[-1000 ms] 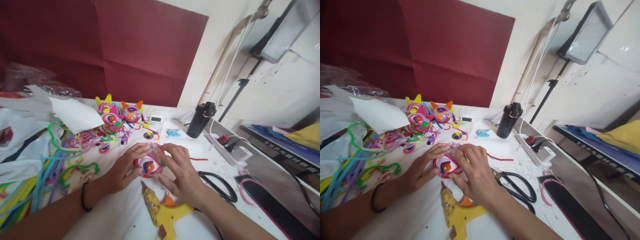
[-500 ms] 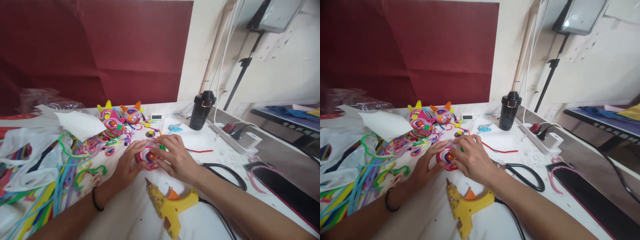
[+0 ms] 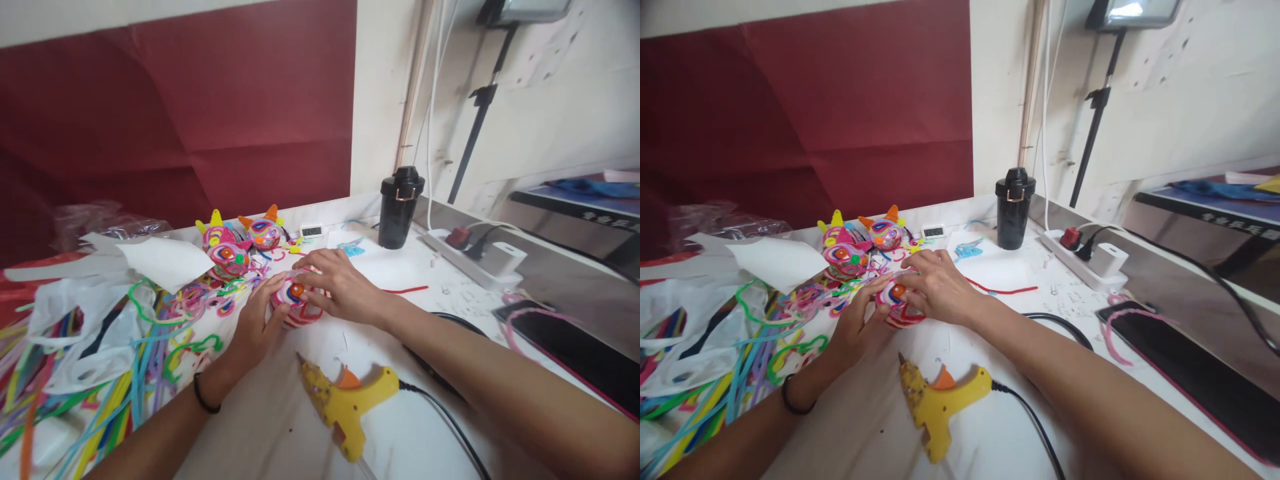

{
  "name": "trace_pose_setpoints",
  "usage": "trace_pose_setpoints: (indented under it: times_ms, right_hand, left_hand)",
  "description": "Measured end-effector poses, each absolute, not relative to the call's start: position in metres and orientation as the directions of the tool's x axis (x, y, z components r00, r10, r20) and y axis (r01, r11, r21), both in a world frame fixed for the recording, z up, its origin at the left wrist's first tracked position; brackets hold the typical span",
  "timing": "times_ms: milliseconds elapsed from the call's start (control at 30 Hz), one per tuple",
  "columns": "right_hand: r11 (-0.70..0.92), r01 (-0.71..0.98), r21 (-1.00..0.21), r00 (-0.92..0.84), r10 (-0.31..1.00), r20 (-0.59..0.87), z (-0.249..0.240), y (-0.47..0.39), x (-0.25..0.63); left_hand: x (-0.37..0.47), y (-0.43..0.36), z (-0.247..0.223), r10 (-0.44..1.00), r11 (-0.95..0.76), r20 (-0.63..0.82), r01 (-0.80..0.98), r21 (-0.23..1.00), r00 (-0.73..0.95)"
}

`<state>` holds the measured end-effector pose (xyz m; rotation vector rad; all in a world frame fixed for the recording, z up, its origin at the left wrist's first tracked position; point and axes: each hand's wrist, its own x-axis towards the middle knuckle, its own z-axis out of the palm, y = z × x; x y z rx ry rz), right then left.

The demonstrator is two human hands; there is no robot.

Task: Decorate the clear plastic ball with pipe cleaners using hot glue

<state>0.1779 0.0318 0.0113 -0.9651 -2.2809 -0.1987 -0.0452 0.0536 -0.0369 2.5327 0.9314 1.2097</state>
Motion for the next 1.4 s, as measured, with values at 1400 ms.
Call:
trace_pose_setpoints:
  times_ms: [1400]
  right_hand:
    - [0.781, 0.602, 0.166, -0.770, 0.513, 0.381, -0.063, -0.073, 0.198]
  left_hand:
    - [-0.040, 0.067, -0.040, 0.746, -0.663, 0.590, 0.432, 0.611, 0.309]
